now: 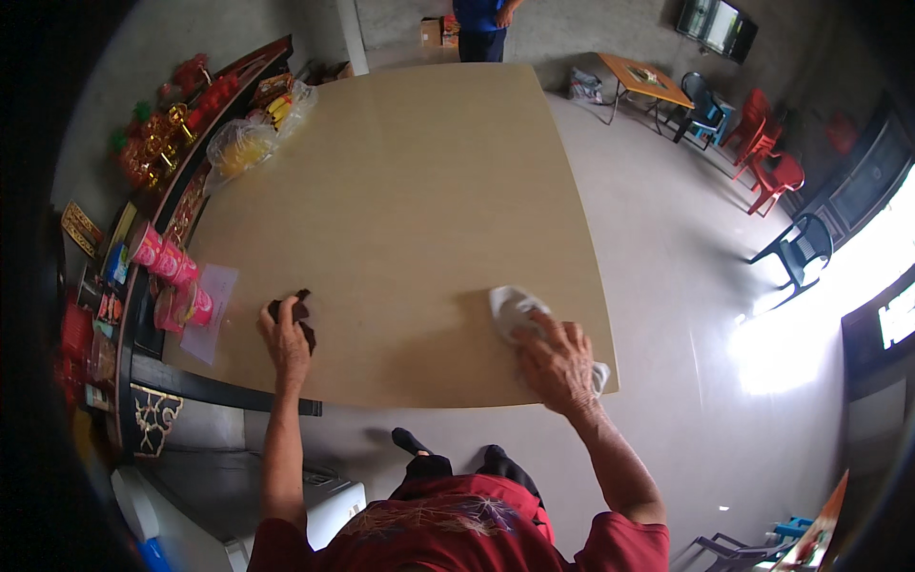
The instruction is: The person wipes a table with a cloth, then sits on the floor and thoroughly wipes a red plastic chair, including the seat, backrest, and legs. The person handles the chair by turning it over to clean all surfaces.
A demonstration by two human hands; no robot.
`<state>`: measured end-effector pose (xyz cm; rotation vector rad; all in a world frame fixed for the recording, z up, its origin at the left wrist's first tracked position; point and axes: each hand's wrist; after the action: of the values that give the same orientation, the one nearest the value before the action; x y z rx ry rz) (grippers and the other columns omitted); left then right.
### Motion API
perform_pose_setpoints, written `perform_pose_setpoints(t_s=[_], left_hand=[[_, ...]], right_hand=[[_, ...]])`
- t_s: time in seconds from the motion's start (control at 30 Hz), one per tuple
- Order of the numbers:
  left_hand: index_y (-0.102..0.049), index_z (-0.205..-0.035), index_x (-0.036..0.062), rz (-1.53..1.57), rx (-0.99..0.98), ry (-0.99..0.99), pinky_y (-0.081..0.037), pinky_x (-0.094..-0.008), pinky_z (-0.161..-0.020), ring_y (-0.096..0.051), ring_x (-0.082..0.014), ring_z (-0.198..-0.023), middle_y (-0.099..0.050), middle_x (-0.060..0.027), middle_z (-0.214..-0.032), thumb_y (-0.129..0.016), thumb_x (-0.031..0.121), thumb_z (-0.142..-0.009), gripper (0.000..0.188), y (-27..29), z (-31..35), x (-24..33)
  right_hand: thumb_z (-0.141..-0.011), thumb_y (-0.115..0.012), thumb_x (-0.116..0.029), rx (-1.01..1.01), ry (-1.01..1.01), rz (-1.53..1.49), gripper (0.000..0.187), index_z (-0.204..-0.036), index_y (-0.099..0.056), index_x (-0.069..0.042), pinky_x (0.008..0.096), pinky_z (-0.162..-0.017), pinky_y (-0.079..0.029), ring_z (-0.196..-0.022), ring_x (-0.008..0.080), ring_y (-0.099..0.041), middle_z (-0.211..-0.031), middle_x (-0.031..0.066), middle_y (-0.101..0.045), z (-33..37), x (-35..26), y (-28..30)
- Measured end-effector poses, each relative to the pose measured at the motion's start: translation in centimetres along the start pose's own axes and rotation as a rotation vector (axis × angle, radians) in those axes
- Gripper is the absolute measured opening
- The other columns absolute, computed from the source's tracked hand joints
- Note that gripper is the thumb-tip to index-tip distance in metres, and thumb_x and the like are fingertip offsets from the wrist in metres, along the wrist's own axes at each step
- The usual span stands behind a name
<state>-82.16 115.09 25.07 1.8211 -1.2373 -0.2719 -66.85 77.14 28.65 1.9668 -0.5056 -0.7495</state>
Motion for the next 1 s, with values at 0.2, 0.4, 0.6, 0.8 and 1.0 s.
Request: perform_pose_setpoints(t_s=[0.2, 0.4, 0.6, 0.8, 1.0], left_hand=[[-0.04, -0.134, 0.0206, -0.065, -0.121, 0.101, -0.03, -0.0523, -0.098, -0.034, -0.0388, -0.122, -0.032, -0.0222, -0.134, -0.058, 0.017, -0.085, 0.053, 1.9, 2.6, 1.6], [-0.037, -0.135, 0.0259, -0.137, -0.163, 0.146, -0.032, -0.0513, -0.096, -0.034, -0.0389, -0.12, -0.035, -0.0211, -0.132, -0.056, 0.015, -0.088, 0.052, 2.1, 4.2, 2.4], [-0.045, -0.126, 0.0231, -0.104, -0.045, 0.128, -0.037, -0.049, -0.084, -0.043, -0.0372, -0.102, -0.045, -0.0175, -0.112, -0.058, 0.008, -0.085, 0.045, 2.3, 4.4, 2.7], [-0.048, -0.12, 0.0239, -0.11, -0.006, 0.1, -0.04, -0.0488, -0.08, -0.045, -0.0369, -0.099, -0.046, -0.0167, -0.108, -0.059, 0.007, -0.084, 0.041, 1.7, 4.6, 2.5], [-0.049, -0.117, 0.024, -0.124, -0.012, 0.097, -0.04, -0.0487, -0.079, -0.046, -0.0371, -0.098, -0.046, -0.0166, -0.107, -0.06, 0.008, -0.083, 0.039, 1.6, 5.0, 1.9]], right_hand=[[-0.081, -0.057, -0.012, 0.081, -0.322, 0.066, 0.028, -0.109, -0.063, -0.012, 0.0432, -0.087, -0.044, -0.104, 0.0335, -0.049, -0.123, 0.0107, -0.052, 1.7, 4.8, 1.8], [-0.085, -0.052, -0.02, 0.219, -0.526, -0.094, 0.029, -0.113, -0.059, -0.012, 0.0419, -0.084, -0.045, -0.101, 0.0306, -0.053, -0.115, 0.0112, -0.053, 3.0, 8.0, 1.1], [-0.086, -0.053, -0.019, 0.169, -0.497, 0.135, 0.027, -0.112, -0.057, -0.013, 0.0435, -0.077, -0.046, -0.093, 0.0303, -0.053, -0.105, 0.0109, -0.052, 4.9, 5.3, 1.5], [-0.08, -0.059, -0.017, 0.189, -0.217, 0.493, 0.026, -0.106, -0.058, -0.012, 0.0424, -0.063, -0.044, -0.081, 0.028, -0.051, -0.103, 0.0098, -0.051, 8.0, 2.8, 1.1], [-0.075, -0.064, -0.013, 0.271, -0.139, 0.269, 0.025, -0.1, -0.063, -0.014, 0.0394, -0.065, -0.049, -0.083, 0.0274, -0.054, -0.099, 0.0072, -0.052, 12.7, -1.6, 0.7]])
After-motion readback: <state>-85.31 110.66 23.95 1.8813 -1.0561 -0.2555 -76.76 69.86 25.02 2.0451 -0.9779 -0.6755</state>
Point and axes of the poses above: each hand's wrist, its own z-axis away from the middle knuckle, its own y-axis out of the back of the hand, x = y × z
